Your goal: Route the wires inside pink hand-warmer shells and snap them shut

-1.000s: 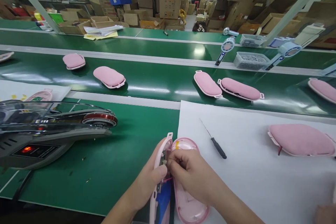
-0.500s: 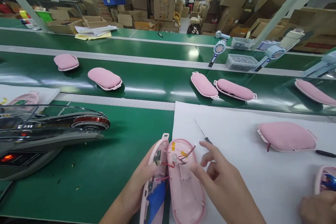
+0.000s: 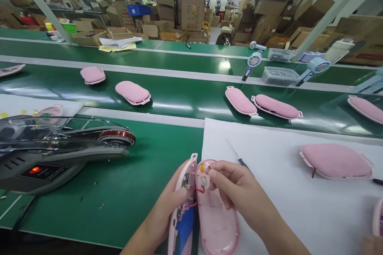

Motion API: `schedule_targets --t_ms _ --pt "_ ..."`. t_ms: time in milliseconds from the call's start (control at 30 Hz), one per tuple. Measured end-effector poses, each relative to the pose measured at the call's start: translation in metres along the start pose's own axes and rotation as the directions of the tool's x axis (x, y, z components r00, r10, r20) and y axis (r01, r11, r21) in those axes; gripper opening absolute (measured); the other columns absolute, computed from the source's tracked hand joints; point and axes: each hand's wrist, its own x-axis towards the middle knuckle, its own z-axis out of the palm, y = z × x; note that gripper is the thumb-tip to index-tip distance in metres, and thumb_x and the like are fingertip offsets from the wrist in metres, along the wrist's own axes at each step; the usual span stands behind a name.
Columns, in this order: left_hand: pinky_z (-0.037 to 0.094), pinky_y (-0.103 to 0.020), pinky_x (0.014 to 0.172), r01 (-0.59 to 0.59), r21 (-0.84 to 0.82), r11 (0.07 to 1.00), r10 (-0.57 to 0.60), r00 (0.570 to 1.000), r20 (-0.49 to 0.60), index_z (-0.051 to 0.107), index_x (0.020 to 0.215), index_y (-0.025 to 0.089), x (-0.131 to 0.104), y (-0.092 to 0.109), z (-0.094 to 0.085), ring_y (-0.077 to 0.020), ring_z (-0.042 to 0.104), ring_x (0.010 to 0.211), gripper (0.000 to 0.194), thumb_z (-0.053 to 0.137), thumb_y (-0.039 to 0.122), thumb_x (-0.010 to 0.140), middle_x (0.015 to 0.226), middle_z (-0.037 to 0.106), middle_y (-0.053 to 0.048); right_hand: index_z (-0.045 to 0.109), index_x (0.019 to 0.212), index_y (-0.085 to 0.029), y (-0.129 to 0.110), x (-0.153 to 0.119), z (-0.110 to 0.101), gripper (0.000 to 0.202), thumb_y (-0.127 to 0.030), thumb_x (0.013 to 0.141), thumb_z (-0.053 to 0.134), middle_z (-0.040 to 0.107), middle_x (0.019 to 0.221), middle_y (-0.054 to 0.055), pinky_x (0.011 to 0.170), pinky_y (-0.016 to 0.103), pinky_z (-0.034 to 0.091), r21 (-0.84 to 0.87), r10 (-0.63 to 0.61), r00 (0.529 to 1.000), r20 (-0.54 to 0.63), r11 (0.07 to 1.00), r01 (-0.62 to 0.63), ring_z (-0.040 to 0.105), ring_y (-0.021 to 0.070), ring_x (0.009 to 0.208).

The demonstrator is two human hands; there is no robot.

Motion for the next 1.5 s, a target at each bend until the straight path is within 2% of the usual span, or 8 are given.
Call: schedule_targets --t_ms 267,767,967,1067,1133,1200,1367,1500 --pt "0.032 -0.037 0.108 -0.043 0.039 0.998 0.044 0.999 -0.018 0.054 0.128 0.023 -0.003 -0.001 -0.001 -0.0309 0.046 0.124 0.056 0.066 0.035 0.075 0.12 0.063 -0.005 0.04 0.054 -0.019 -0.005 0.0 0.019 0.016 -0.013 0.069 0.043 0.034 0.05 -0.007 0.043 0.022 0.021 -0.355 0.031 0.988 0.149 0.934 0.024 0.028 0.0073 0.048" --pt "0.023 -0.039 0.113 -0.075 0.213 0.974 0.108 0.983 -0.148 0.046 0.134 0.021 -0.008 -0.007 0.007 -0.0315 0.032 0.134 0.067 0.061 0.054 0.077 0.14 0.046 -0.007 0.031 0.051 -0.019 0.001 0.002 0.035 0.026 -0.012 0.072 0.045 0.034 0.048 -0.006 0.044 0.023 0.02 -0.535 -0.06 0.998 0.031 0.842 0.067 0.029 0.008 0.047" --pt "0.027 -0.042 0.112 -0.038 0.344 0.938 0.077 0.992 -0.101 0.04 0.138 0.02 -0.004 -0.006 0.006 -0.0311 0.035 0.132 0.068 0.056 0.054 0.082 0.138 0.047 -0.008 0.038 0.052 -0.019 0.0 -0.001 0.033 0.027 -0.012 0.077 0.044 0.042 0.05 -0.005 0.043 0.022 0.024 -0.6 -0.102 0.993 0.052 0.792 0.113 0.037 0.0091 0.046" --pt "0.027 -0.04 0.112 -0.002 0.37 0.929 0.071 0.982 -0.173 0.049 0.131 0.02 -0.004 0.002 0.006 -0.0299 0.034 0.133 0.06 0.057 0.052 0.081 0.139 0.047 -0.007 0.06 0.074 -0.022 0.016 -0.01 0.019 0.021 -0.022 0.086 0.042 0.06 0.072 0.0 0.051 0.023 0.038 -0.63 -0.287 0.957 -0.042 0.751 0.197 0.054 0.0138 0.062" --pt "0.026 -0.037 0.112 0.077 0.46 0.885 0.088 0.942 -0.325 0.052 0.127 0.024 -0.006 0.01 0.005 -0.0267 0.033 0.134 0.055 0.059 0.049 0.08 0.141 0.045 -0.003 0.06 0.108 -0.025 0.036 -0.021 0.008 0.028 -0.036 0.088 0.044 0.062 0.097 0.006 0.064 0.028 0.047 -0.67 -0.393 0.882 -0.259 0.731 0.129 0.06 0.0205 0.085" --pt "0.034 -0.036 0.107 0.195 0.537 0.821 0.065 0.902 -0.428 0.045 0.131 0.028 -0.01 0.017 0.004 -0.0255 0.04 0.13 0.06 0.063 0.047 0.077 0.141 0.045 -0.002 0.052 0.125 -0.026 0.059 -0.032 0.001 0.045 -0.047 0.085 0.048 0.061 0.106 0.008 0.072 0.033 0.05 -0.649 -0.352 0.839 -0.416 0.761 -0.002 0.06 0.0245 0.095" --pt "0.047 -0.038 0.092 0.28 0.828 0.487 0.186 0.892 -0.411 0.035 0.135 0.025 -0.011 0.019 -0.002 -0.0272 0.056 0.112 0.067 0.061 0.032 0.074 0.126 0.057 -0.007 0.045 0.133 -0.022 0.089 -0.047 0.006 0.058 -0.049 0.082 0.052 0.067 0.094 0.006 0.061 0.027 0.052 -0.333 -0.12 0.901 -0.417 0.942 -0.029 0.065 0.0206 0.076" --pt "0.044 -0.043 0.096 0.297 0.936 0.189 0.308 0.887 -0.344 0.028 0.139 0.025 -0.009 0.008 -0.007 -0.0279 0.047 0.123 0.055 0.042 0.033 0.087 0.137 0.047 -0.009 0.058 0.12 -0.02 0.076 -0.05 0.02 0.045 -0.045 0.083 0.053 0.067 0.097 0.008 0.065 0.024 0.053 -0.331 -0.208 0.865 -0.456 0.942 0.051 0.065 0.0201 0.082"
